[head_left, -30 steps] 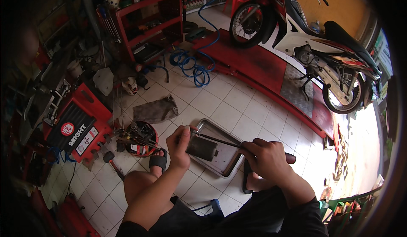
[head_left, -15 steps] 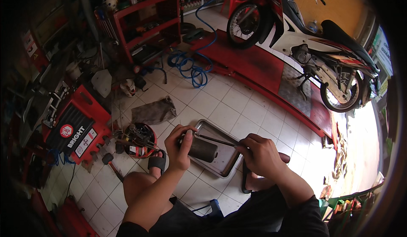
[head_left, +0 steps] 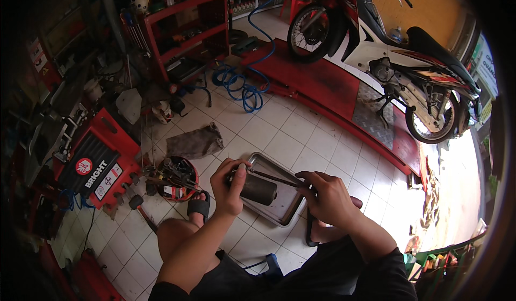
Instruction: The person holds a cylindrical motor component and uses a screwdriver to pry and scrape at its internal parts. They rotate the component to access different areas while working over a metal tray.
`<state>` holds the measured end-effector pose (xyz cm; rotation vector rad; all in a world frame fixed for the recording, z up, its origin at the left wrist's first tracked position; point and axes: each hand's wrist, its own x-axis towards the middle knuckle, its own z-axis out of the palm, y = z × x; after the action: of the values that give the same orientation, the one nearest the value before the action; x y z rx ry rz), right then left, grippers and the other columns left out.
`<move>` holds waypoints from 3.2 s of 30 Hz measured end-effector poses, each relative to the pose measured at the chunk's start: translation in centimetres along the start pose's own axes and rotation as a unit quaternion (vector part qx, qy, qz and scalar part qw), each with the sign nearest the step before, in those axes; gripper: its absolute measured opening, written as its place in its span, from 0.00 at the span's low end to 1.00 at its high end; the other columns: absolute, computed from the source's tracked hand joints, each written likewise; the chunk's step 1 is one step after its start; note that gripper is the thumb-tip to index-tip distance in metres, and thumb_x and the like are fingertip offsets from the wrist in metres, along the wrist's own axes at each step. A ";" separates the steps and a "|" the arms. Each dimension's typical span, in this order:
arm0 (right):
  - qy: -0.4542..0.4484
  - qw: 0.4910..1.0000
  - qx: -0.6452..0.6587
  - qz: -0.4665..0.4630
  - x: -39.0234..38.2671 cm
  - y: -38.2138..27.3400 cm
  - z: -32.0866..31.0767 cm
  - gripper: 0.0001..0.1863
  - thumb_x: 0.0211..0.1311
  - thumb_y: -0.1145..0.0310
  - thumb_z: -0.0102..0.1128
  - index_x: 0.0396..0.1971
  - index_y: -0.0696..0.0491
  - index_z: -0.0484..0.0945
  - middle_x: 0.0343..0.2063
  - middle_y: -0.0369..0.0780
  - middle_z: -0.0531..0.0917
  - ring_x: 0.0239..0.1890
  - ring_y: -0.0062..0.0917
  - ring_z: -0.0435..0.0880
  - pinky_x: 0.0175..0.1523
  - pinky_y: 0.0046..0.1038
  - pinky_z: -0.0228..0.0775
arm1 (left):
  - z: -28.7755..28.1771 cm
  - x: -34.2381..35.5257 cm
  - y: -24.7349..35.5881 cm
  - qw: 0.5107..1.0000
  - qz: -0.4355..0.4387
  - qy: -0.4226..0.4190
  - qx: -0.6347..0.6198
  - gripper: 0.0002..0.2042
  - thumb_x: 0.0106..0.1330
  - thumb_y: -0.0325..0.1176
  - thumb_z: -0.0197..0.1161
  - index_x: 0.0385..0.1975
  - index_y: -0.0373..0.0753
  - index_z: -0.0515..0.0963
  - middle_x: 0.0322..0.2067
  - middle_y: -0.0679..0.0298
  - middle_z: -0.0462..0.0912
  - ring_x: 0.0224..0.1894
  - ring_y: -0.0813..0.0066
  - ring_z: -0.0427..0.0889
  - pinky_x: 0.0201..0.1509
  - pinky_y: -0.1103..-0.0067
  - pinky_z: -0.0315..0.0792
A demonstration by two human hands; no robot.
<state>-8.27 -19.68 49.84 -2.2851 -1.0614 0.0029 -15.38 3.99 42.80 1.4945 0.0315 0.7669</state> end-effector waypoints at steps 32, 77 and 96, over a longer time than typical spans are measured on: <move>-0.012 1.000 0.009 -0.003 0.2 -0.7 -0.2 0.17 0.61 0.70 0.67 0.50 0.53 0.80 0.35 0.46 0.84 0.31 0.46 0.85 0.36 0.43 0.77 | 0.5 -0.3 0.2 1.000 -0.001 -0.021 0.009 0.15 0.72 0.39 0.59 0.37 0.31 0.81 0.27 0.69 0.71 0.28 0.83 0.68 0.34 0.84 0.59; -0.024 0.999 0.040 -0.009 0.1 -0.5 0.8 0.21 0.60 0.72 0.67 0.54 0.54 0.77 0.31 0.48 0.87 0.31 0.45 0.87 0.37 0.43 0.77 | 0.9 -0.9 0.6 0.998 -0.036 -0.048 0.001 0.14 0.71 0.38 0.60 0.36 0.31 0.82 0.28 0.68 0.73 0.28 0.83 0.70 0.33 0.84 0.61; -0.042 0.998 0.040 -0.003 0.3 -0.1 0.9 0.19 0.60 0.74 0.65 0.53 0.55 0.78 0.30 0.50 0.85 0.31 0.48 0.85 0.38 0.43 0.78 | 1.3 -0.8 0.6 0.998 -0.024 -0.050 0.003 0.14 0.72 0.38 0.59 0.37 0.31 0.82 0.28 0.67 0.73 0.28 0.83 0.70 0.33 0.84 0.62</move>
<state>-8.32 -18.94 49.23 -2.2253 -1.0912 0.1374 -15.61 2.42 43.13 1.5317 -0.0049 0.6525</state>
